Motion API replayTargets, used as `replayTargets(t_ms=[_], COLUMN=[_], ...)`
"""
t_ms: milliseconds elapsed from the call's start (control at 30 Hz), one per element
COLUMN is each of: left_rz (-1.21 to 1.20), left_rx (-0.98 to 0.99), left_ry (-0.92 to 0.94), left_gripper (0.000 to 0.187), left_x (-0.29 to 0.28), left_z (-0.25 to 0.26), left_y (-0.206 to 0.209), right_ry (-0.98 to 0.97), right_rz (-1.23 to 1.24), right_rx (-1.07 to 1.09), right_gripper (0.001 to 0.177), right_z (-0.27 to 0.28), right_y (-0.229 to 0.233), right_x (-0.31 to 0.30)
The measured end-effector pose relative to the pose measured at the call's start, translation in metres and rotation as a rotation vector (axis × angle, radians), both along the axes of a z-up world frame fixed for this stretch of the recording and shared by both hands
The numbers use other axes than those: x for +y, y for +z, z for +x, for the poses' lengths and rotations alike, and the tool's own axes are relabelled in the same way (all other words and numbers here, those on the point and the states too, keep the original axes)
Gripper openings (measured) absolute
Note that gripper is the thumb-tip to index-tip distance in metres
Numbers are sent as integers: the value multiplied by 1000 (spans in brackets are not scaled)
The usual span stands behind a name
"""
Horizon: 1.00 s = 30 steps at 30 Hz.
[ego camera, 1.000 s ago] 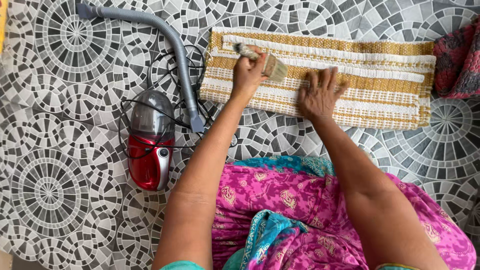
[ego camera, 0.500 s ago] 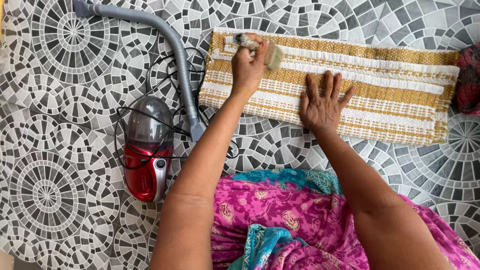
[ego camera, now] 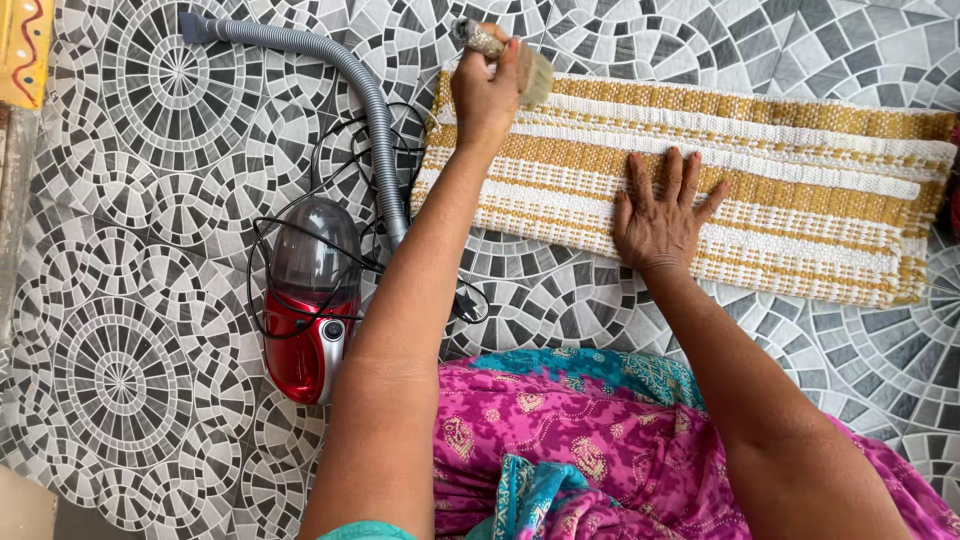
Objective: The person brushes a striped mat with a wooden-handled brush, moving the tool across the fabric while holding it flat against the floor, and eventually folds the mat.
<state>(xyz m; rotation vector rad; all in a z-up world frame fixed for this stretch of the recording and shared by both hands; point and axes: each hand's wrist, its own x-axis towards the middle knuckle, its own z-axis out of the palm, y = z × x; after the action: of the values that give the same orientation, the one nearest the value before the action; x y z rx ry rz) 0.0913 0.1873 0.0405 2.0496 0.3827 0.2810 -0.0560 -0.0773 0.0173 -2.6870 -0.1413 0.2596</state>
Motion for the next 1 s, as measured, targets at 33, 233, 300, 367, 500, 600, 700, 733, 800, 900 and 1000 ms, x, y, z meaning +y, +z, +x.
replayTargets(t_ms=[33,233,300,367,500,600,700,733,800,900,1000], left_rz=[3,112,90,170,-259,-266,192,194,233,285,-451], left_rx=[2,-73,92,-91,-110,-80,-240,-239,-153,-193,-85], left_ry=[4,-48,59,23,43,90,38,40,65,64,112], left_gripper=[12,13,11,11,11,13,12,12,13,11,13], left_x=[-3,29,61,82,80,67,88,100,126,142,120], left_z=[-3,-3,-3,0,10,11,2,1,-4,-5,-3], left_y=[-3,-23,-16,-4,10,-3,-14,-13,-5,10,7], right_ry=[-9,-1,4,12,-2,-8,-8,-7,-7,-13,-7], right_rz=[18,21,31,44,24,21,26,31,30,25,21], right_rx=[6,0,-8,-26,18,14,10,14,26,43,34], right_gripper=[61,61,61,60,61,61,61,62,62,61,61], right_z=[0,2,3,4,9,13,16,16,17,20,20], right_y=[0,2,3,5,8,7,7,8,7,6,7], right_x=[0,1,0,2,4,6,6,6,6,7,7])
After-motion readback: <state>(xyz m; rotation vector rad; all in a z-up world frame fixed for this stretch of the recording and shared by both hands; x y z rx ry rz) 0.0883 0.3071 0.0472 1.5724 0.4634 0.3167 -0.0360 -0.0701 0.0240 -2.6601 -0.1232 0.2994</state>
